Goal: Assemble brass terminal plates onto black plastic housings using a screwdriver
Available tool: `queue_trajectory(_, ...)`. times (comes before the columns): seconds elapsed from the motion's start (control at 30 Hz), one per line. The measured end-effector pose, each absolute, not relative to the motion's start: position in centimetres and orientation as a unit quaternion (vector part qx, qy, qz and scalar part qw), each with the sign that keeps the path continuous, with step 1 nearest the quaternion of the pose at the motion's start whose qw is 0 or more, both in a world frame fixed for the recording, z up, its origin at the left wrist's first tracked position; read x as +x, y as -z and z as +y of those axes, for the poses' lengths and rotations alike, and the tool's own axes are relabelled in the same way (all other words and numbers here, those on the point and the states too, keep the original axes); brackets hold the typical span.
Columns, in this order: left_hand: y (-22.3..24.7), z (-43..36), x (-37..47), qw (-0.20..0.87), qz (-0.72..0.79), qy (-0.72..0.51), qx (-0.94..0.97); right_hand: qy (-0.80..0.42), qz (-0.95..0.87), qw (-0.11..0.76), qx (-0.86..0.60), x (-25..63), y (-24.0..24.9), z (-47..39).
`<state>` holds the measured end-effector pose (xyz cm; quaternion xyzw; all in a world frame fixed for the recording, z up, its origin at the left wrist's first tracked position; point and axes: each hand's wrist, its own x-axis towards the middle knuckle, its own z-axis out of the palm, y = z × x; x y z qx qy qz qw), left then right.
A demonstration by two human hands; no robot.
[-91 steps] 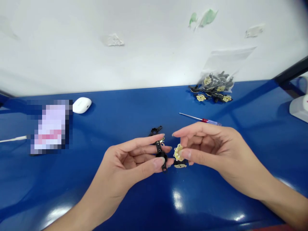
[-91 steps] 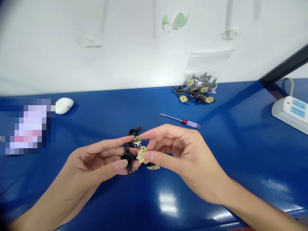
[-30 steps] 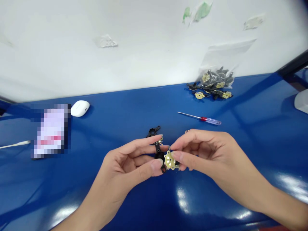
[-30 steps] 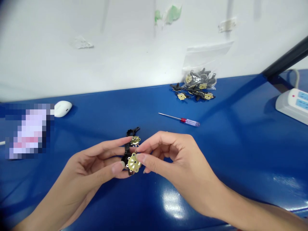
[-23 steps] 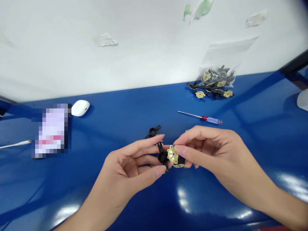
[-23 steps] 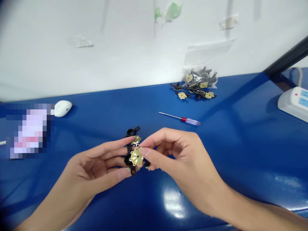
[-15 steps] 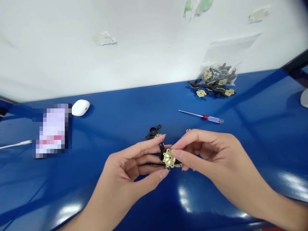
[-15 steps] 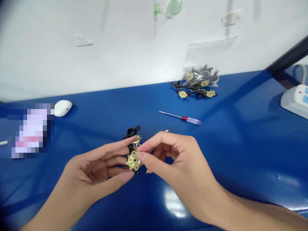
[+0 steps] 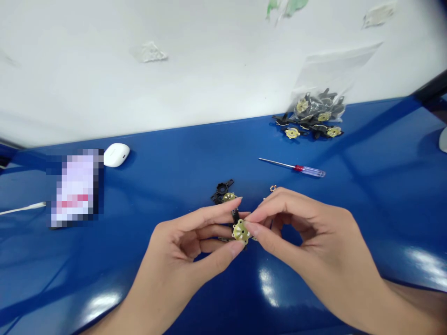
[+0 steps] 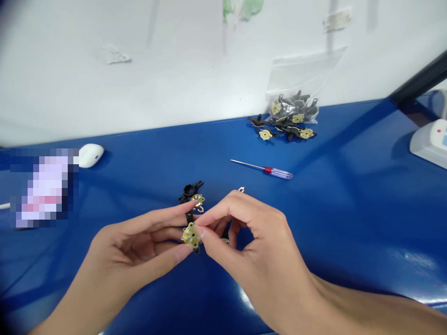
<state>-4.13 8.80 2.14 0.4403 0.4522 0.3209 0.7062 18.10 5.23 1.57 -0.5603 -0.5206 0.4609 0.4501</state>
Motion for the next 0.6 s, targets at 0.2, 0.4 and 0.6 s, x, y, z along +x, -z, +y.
queue_trajectory(0.2,-2.21,8.52,-4.25,0.710,0.451,-0.322,0.434,-0.450,-0.539,0.434,-0.565,17.96,-1.53,5.11)
queue_trajectory(0.4,-2.25,8.67,-4.25,0.720,0.454,-0.319,0.416,-0.426,-0.566,0.424,-0.565,17.83,-1.72,5.12)
queue_trajectory(0.6,-2.32,8.86,-4.19,0.745,0.459,-0.318,0.364,-0.388,-0.588,0.434,-0.561,17.66,-1.65,5.06)
